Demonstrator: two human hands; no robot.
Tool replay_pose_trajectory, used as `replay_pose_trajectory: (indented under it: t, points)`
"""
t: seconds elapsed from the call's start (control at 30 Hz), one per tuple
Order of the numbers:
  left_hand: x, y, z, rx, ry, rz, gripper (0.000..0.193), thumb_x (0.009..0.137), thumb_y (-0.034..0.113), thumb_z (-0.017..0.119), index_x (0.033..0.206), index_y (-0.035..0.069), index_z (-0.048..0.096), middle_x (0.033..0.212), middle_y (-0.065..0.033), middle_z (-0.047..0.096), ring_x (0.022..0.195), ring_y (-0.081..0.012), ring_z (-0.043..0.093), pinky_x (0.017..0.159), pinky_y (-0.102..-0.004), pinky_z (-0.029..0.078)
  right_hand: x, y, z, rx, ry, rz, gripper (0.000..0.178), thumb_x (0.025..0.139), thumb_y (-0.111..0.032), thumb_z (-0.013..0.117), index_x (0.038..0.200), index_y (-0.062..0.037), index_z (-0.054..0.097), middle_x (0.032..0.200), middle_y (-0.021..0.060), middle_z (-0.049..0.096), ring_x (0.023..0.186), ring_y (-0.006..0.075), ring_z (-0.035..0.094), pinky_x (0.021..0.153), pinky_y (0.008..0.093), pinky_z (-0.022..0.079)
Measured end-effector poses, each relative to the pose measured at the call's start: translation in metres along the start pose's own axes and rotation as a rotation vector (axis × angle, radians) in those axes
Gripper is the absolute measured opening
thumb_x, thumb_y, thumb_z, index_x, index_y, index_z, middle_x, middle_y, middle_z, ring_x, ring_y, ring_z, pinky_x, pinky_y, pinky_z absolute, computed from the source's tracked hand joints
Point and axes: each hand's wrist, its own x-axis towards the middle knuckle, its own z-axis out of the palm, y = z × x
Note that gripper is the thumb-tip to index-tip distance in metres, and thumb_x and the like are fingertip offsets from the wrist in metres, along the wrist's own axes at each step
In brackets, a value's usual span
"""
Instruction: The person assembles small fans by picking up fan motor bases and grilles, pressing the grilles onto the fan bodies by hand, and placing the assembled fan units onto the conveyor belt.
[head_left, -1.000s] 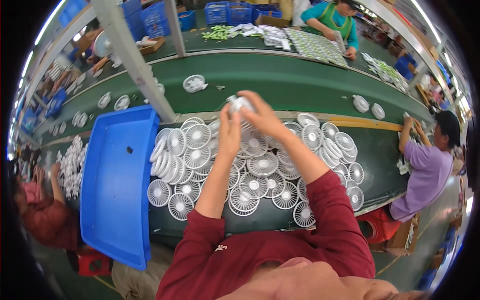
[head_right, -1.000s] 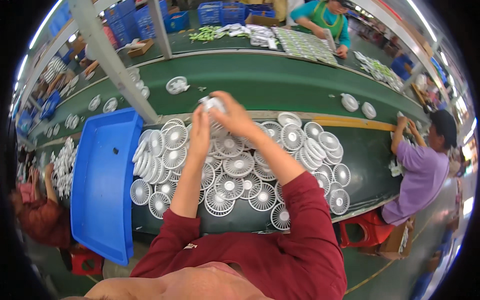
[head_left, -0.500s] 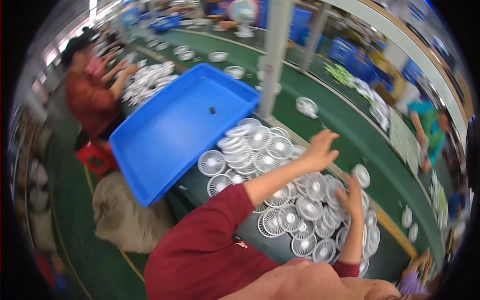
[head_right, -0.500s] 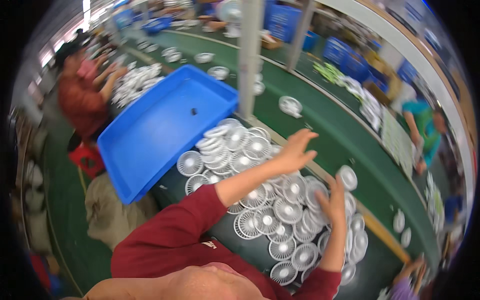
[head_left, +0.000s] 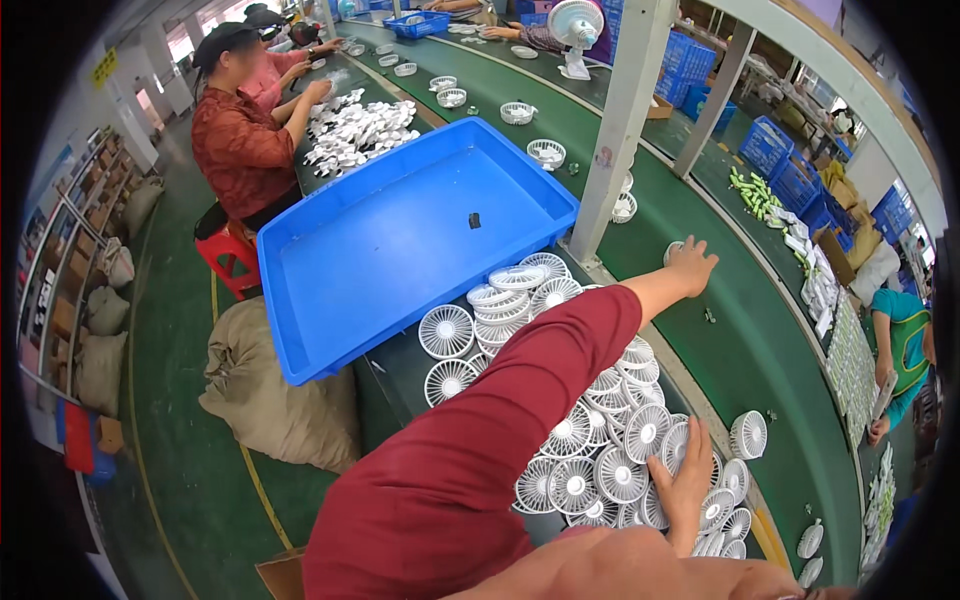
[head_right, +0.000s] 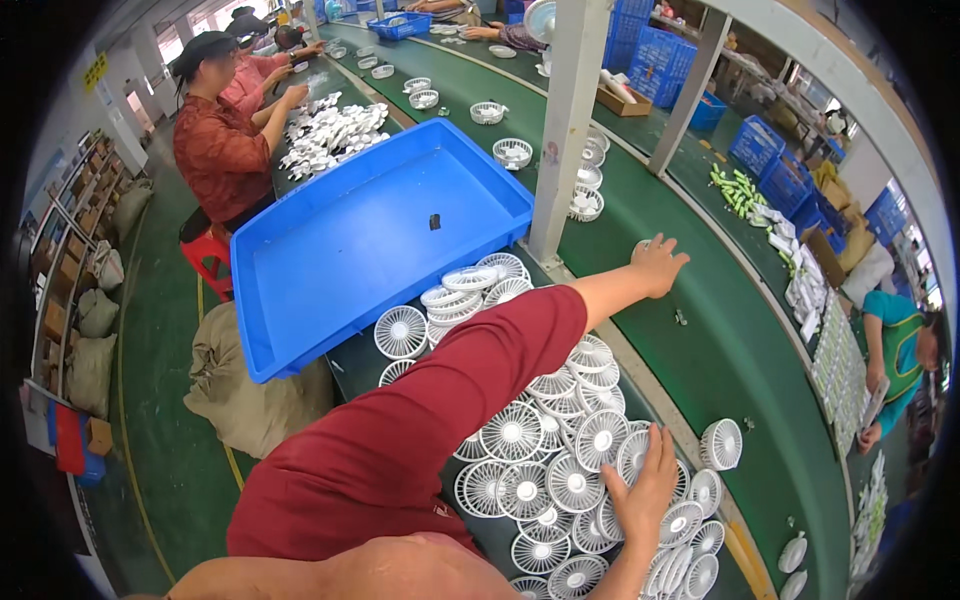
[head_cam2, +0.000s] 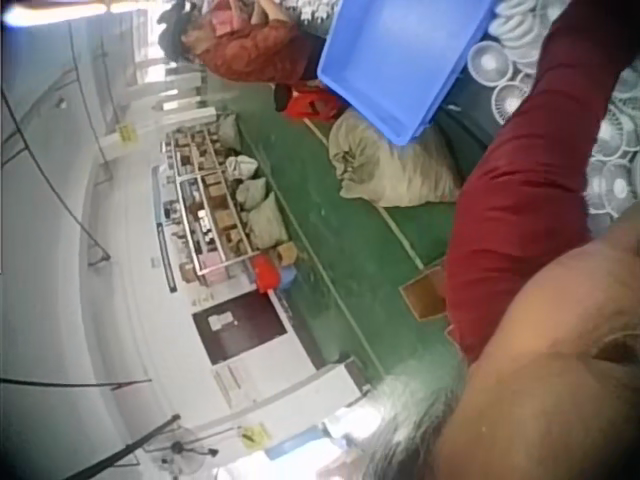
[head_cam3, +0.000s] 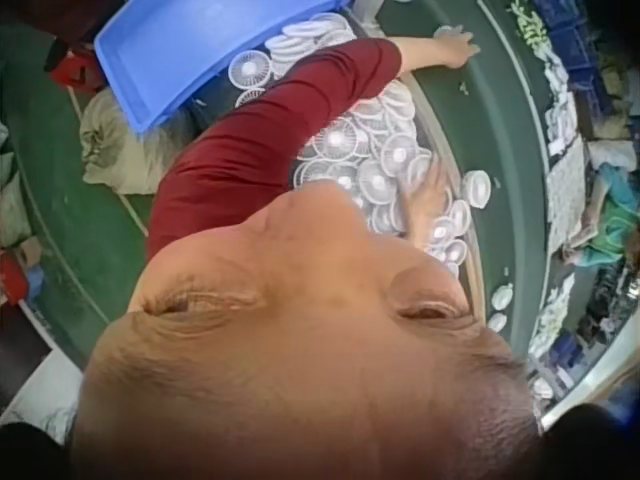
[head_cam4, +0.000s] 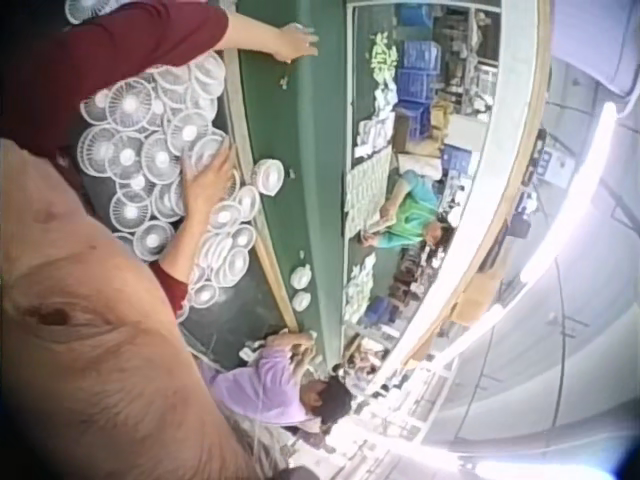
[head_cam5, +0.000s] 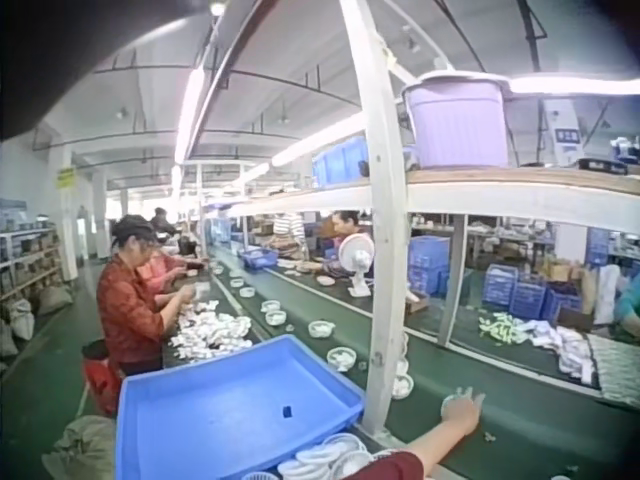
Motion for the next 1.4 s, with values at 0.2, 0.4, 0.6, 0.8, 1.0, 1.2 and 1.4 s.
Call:
replay_pose_trajectory:
  t: [0.2,0.4,0.6,0.8,1.0,1.2,1.4]
  points:
    - [0.028,0.003,0.021,0.325,-0.124,0.101,0.037,0.086,0.023,0.058,0.123,0.023,0.06,0.148,-0.0142,0.031,0.14,-0.0421,0.018,0.105,-0.0702,0.017,0.003,-0.005,0.001,-0.029,0.011,0.005,0.087,0.068,-0.027,0.077,0.141,-0.0031,0.036,0.143,0.0219,0.037,0.131,0.0375,0.037,0.107,0.0469,0.027]
    - [0.021,-0.007,0.026,0.327,0.013,0.152,0.029,0.087,0.023,0.056,0.114,0.017,0.064,0.127,-0.0158,0.053,0.13,-0.0374,0.038,0.102,-0.0687,0.022,0.005,-0.008,0.003,-0.03,0.037,0.001,0.087,0.067,-0.025,0.077,0.141,-0.0031,0.036,0.142,0.0216,0.038,0.13,0.037,0.038,0.107,0.0471,0.028]
    - [-0.012,0.0,-0.003,0.044,0.157,0.183,0.021,0.084,0.017,0.058,0.101,0.005,0.056,0.088,-0.0139,0.068,0.084,-0.03,0.068,0.066,-0.0442,0.052,0.004,-0.003,0.005,0.046,0.127,-0.034,0.074,0.069,-0.016,0.075,0.135,-0.0023,0.045,0.141,0.019,0.042,0.127,0.0359,0.042,0.106,0.0448,0.031]
    - [-0.078,0.026,-0.017,-0.764,0.441,0.134,0.025,0.091,0.025,0.051,0.098,0.002,0.057,0.089,-0.0194,0.064,0.084,-0.0396,0.06,0.076,-0.0467,0.046,0.004,0.019,-0.001,0.235,0.271,-0.133,0.038,0.074,-0.005,0.067,0.112,0.0007,0.063,0.116,0.0186,0.062,0.109,0.0348,0.056,0.096,0.0412,0.042]
    - [-0.168,0.075,-0.032,-2.06,0.091,-0.124,0.026,0.095,0.027,0.055,0.109,0.006,0.056,0.099,-0.0054,0.063,0.087,-0.0134,0.064,0.067,-0.0305,0.054,0.002,0.004,-0.049,0.83,0.461,0.113,0.028,0.09,-0.005,0.055,0.117,0.0052,0.056,0.106,0.0128,0.061,0.091,0.0185,0.061,0.078,0.0337,0.055]
    - [-0.223,0.063,-0.013,-2.359,-0.281,0.03,0.026,0.094,0.021,0.053,0.112,0.004,0.06,0.105,-0.0076,0.065,0.093,-0.0173,0.064,0.082,-0.0339,0.053,0.019,-0.048,-0.048,0.689,0.447,0.088,0.05,0.08,-0.01,0.064,0.128,-0.0042,0.051,0.123,0.0105,0.054,0.109,0.021,0.055,0.094,0.0332,0.044]
    - [-0.228,0.064,-0.022,-2.275,-0.52,-0.086,0.041,0.099,0.038,0.042,0.127,0.008,0.05,0.122,-0.0107,0.06,0.112,-0.025,0.058,0.097,-0.0434,0.046,0.037,-0.038,-0.033,0.56,0.655,-0.086,0.076,0.073,-0.017,0.074,0.14,-0.0086,0.039,0.132,0.0131,0.048,0.119,0.025,0.049,0.101,0.0364,0.039]
